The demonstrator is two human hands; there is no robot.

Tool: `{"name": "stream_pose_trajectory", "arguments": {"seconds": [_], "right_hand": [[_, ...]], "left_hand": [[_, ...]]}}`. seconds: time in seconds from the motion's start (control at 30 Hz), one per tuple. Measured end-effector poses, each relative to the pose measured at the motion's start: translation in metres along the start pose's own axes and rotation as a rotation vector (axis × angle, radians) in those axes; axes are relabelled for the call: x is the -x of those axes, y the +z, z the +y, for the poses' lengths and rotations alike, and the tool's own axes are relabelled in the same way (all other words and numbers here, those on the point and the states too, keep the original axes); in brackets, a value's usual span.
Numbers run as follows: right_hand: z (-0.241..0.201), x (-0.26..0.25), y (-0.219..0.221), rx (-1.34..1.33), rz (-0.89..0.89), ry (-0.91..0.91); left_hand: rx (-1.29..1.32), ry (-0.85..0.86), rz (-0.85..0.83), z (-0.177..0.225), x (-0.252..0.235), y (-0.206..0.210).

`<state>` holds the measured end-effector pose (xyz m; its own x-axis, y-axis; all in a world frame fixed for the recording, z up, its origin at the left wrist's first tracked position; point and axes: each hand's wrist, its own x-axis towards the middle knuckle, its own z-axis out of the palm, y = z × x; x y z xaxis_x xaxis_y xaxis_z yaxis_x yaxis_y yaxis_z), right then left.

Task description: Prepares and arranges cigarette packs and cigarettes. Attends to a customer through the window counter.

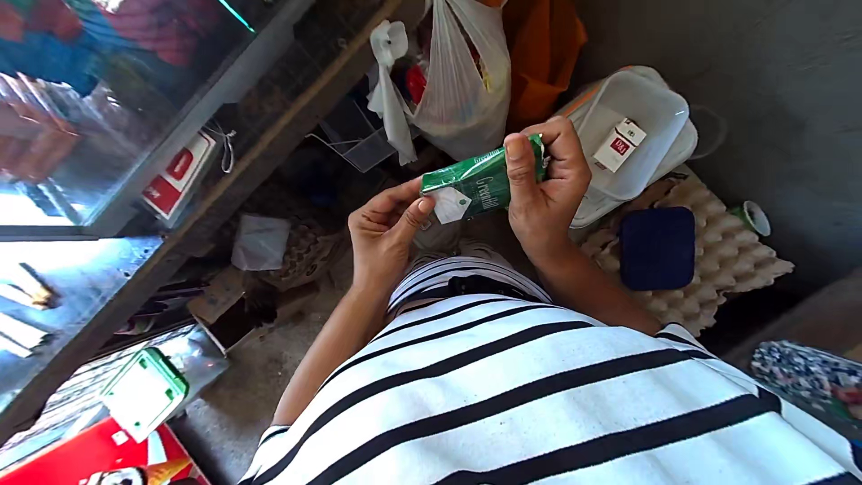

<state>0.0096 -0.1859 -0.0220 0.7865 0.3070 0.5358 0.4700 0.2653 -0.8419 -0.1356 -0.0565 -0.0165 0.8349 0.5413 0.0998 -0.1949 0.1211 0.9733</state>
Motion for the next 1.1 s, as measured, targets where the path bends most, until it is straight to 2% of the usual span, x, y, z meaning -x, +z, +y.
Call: {"name": "stream_pose_trajectory", "arguments": {"seconds": [0.1,0.17,0.27,0.37,0.43,0.5,0.6,0.77,0.87,1.03,1.1], "right_hand": [[0.0,-0.015,-0.006,0.073,-0.244,-0.074],[-0.004,-0.023,0.004,0.098,-0.417,-0.134],[-0.017,-0.03,0.023,0.278,-0.411,-0.214],[-0.024,-0.034,0.026,0.375,-0.326,-0.361],[-0.025,-0.02,0.028,0.378,-0.393,-0.454],[-0.022,-0.001,0.039,0.407,-0.463,-0.529],[-0.02,0.012,0.056,0.428,-0.451,-0.583],[-0.03,0.007,0.071,0.291,-0.396,-0.551],[-0.036,0.006,0.078,0.283,-0.311,-0.597],[-0.042,0.003,0.093,0.241,-0.19,-0.61],[-0.047,0.003,0.098,0.225,-0.207,-0.577]], "left_hand": [[-0.102,-0.186,-0.316,0.012,-0.023,-0.023],[-0.078,-0.264,-0.515,0.017,-0.039,-0.022],[0.185,-0.296,-0.704,0.015,-0.048,-0.014],[0.501,-0.327,-0.609,0.012,-0.049,-0.02],[0.638,-0.322,-0.488,0.02,-0.051,-0.027],[0.647,-0.278,-0.365,0.031,-0.051,-0.031],[0.689,-0.284,-0.284,0.041,-0.048,-0.028],[0.786,-0.355,-0.336,0.053,-0.043,-0.029],[0.837,-0.373,-0.356,0.063,-0.037,-0.031],[0.877,-0.302,-0.404,0.076,-0.023,-0.034],[0.888,-0.274,-0.418,0.077,-0.018,-0.037]]}}
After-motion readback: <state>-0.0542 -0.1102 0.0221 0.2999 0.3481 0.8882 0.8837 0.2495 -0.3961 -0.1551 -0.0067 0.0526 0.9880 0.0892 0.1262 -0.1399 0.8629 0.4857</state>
